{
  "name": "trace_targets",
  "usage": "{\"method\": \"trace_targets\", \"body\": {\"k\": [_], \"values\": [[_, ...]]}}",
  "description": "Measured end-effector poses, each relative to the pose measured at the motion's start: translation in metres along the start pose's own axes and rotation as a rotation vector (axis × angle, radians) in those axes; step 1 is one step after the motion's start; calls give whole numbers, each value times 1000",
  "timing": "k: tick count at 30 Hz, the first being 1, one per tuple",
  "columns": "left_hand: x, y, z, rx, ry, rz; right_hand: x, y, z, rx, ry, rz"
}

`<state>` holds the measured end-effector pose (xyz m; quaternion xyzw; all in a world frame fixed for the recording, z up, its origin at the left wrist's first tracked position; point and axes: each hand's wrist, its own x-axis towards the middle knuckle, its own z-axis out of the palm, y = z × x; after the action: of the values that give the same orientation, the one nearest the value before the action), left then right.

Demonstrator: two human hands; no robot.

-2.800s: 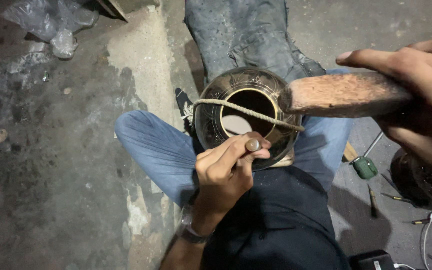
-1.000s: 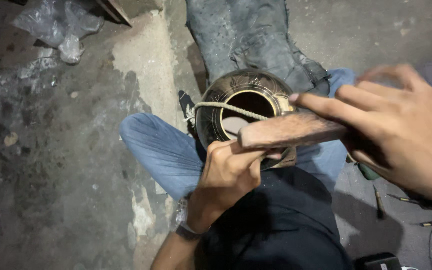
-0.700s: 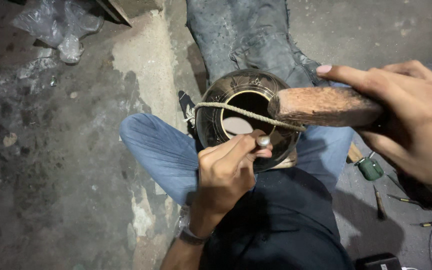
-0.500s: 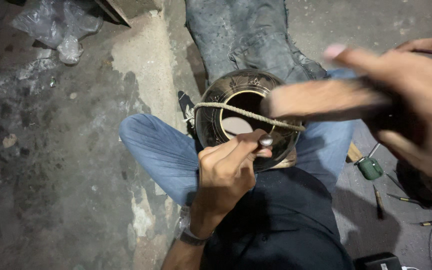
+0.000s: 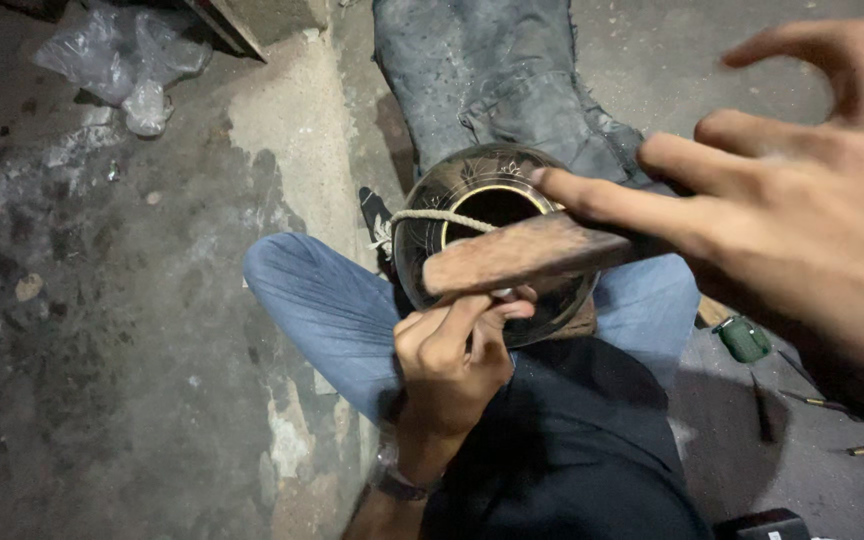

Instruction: The person sits on the floor and uses a small metal rod and a wooden mallet to hammer a decorative pattern into the surface of a dark metal pot. They repeatedly strike the rod against the pot's surface, rotating the pot to work on different sections.

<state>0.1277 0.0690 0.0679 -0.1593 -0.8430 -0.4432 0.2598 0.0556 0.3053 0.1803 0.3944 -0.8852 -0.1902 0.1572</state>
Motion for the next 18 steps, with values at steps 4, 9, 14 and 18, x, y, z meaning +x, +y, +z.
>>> {"method": "trace_targets", "body": {"k": [4,9,14,18], "values": [[-2,4,3,-14,40,-22,24,-1,-11,418,64,29],[-13,2,8,83,84,-43,28,-11,-20,-155,147,-116],[-25,-1,13,156,106,3,26,-17,-17,12,360,-154],[-32,-4,15,197,128,33,42,-22,-35,223,340,-173]]}}
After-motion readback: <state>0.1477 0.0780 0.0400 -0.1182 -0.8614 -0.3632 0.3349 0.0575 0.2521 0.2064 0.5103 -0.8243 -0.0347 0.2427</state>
